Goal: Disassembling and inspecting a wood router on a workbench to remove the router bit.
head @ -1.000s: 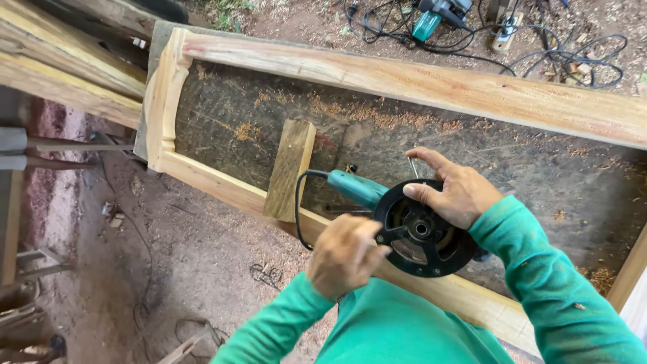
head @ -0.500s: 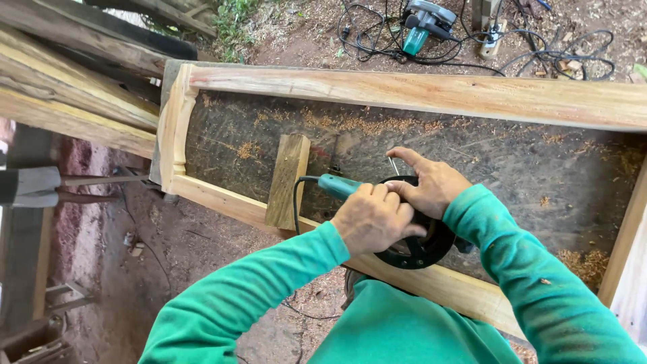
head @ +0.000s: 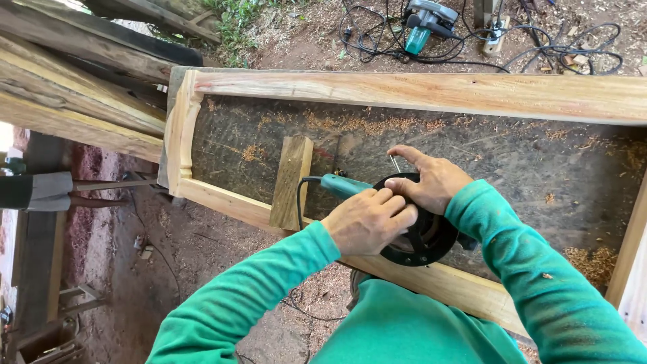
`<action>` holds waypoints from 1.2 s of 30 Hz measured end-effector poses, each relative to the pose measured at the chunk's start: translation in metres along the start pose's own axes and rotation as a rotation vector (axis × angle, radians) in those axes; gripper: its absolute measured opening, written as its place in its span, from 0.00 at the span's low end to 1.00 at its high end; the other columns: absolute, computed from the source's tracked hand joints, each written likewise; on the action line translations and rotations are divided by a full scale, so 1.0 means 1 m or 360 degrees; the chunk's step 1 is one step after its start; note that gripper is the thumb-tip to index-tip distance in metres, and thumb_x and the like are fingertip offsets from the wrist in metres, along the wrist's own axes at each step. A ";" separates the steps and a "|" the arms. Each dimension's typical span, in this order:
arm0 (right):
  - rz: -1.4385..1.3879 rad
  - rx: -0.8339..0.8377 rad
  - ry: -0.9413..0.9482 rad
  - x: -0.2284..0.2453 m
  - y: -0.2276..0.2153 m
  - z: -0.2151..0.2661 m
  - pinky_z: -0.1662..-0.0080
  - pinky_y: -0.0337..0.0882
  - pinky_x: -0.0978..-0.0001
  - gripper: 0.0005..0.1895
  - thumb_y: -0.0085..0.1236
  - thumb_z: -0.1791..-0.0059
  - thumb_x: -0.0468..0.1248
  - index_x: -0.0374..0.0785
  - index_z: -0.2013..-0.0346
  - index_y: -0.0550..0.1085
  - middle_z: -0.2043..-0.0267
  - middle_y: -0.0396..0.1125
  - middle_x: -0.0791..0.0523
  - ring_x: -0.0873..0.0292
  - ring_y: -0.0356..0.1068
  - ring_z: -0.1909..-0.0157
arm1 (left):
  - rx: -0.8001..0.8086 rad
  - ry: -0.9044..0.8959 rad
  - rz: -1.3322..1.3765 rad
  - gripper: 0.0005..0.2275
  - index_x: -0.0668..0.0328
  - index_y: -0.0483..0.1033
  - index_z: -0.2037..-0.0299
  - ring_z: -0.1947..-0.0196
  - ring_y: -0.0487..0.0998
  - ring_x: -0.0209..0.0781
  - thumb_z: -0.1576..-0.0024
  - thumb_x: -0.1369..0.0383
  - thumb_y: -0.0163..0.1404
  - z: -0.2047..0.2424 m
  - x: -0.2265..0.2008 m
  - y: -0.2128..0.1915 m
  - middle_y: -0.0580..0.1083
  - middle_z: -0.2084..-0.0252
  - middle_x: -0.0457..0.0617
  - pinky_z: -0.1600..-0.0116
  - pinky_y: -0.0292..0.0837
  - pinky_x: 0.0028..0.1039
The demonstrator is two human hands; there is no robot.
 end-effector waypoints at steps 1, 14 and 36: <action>0.0005 0.0003 -0.0009 0.002 0.000 0.001 0.35 0.66 0.43 0.34 0.53 0.52 0.61 0.74 0.32 0.59 0.38 0.69 0.49 0.36 0.66 0.37 | -0.0001 -0.0008 -0.0008 0.15 0.62 0.70 0.55 0.66 0.71 0.53 0.35 0.57 0.38 0.000 -0.001 -0.002 0.66 0.67 0.50 0.64 0.68 0.38; -0.0057 -0.0007 0.0029 0.006 -0.004 0.005 0.38 0.67 0.45 0.35 0.55 0.54 0.61 0.73 0.32 0.61 0.48 0.73 0.41 0.36 0.69 0.39 | -0.0085 -0.0323 0.0243 0.15 0.65 0.68 0.54 0.68 0.73 0.54 0.33 0.58 0.41 0.001 0.004 -0.020 0.65 0.69 0.53 0.66 0.72 0.42; -0.0032 0.0046 0.0039 0.006 -0.003 0.001 0.36 0.66 0.47 0.36 0.54 0.54 0.62 0.70 0.32 0.62 0.43 0.71 0.42 0.37 0.67 0.37 | 0.0058 -0.0734 0.0225 0.09 0.57 0.72 0.51 0.69 0.76 0.49 0.39 0.66 0.49 0.010 0.000 -0.019 0.69 0.69 0.48 0.68 0.75 0.34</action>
Point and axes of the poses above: each hand's wrist, its own z-axis away from the middle knuckle, its own y-axis out of the palm, x = y × z, the point moved 8 cm from there along -z, towards the middle knuckle
